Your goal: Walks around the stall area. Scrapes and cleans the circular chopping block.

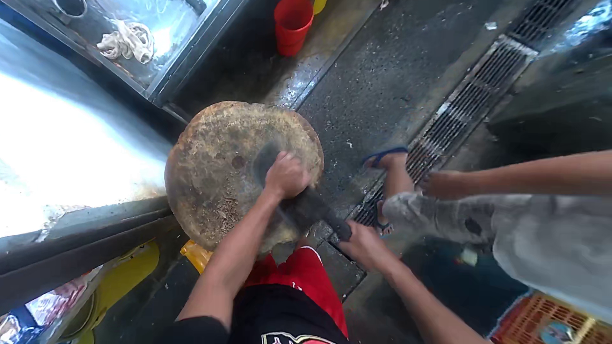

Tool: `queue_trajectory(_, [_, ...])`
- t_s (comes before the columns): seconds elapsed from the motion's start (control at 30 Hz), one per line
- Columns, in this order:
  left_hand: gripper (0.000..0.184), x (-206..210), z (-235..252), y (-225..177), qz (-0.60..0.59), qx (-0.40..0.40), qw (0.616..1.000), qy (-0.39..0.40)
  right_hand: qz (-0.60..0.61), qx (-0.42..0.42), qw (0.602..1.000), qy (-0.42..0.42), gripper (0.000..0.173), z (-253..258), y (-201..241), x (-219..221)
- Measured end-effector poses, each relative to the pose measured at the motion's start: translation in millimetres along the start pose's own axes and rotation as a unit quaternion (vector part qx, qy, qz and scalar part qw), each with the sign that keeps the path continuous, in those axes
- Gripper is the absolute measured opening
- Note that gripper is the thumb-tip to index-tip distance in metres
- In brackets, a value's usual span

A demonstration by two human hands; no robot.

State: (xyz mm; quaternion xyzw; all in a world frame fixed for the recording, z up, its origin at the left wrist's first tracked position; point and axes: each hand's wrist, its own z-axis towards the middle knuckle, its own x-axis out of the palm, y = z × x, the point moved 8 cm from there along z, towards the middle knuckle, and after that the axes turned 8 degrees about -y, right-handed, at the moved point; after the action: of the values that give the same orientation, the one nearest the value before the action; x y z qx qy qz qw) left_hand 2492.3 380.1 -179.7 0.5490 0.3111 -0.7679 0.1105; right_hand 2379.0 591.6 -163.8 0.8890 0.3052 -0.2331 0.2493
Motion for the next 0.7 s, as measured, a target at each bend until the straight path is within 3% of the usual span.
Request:
queue_trajectory(0.07, [0.041,-16.0,-31.7,9.6,0.005,-0.029,0.998,-0.055,-0.029,-0.007,0.999,0.017,0.044,-9.4,8.3,14.9])
queue_trajectory(0.13, [0.041,-14.8,-40.5,1.5,0.001,-0.044,0.998,-0.044,-0.031,0.007,0.999,0.012,0.041,-19.0,-1.7,20.9])
queue_trajectory(0.2, [0.043,-8.9,-15.0,-5.1,-0.008,-0.042,0.999,-0.004,-0.011,0.012,1.000,-0.021,0.038,-12.9,-9.8,4.6])
queue_trajectory(0.33, [0.048,17.4,46.2,-12.6,0.002,0.040,0.996,0.074,0.059,0.034,0.995,-0.068,0.035,3.2,-12.4,-12.6])
queue_trajectory(0.4, [0.046,11.1,35.9,-1.6,-0.003,0.032,0.998,0.046,0.038,0.026,0.998,-0.041,0.037,4.5,1.2,-14.2])
queue_trajectory(0.53, [0.043,-19.6,-17.1,19.1,0.004,-0.090,0.995,-0.047,-0.063,-0.032,0.997,0.020,0.041,7.8,14.5,-15.8])
queue_trajectory(0.6, [0.043,-15.8,0.4,15.6,0.013,-0.116,0.991,-0.061,-0.086,-0.041,0.995,0.007,0.039,25.8,7.4,-44.6])
queue_trajectory(0.7, [0.044,-5.4,52.9,32.2,0.027,-0.086,0.994,-0.059,-0.054,-0.053,0.997,0.001,0.036,64.1,12.9,-75.3])
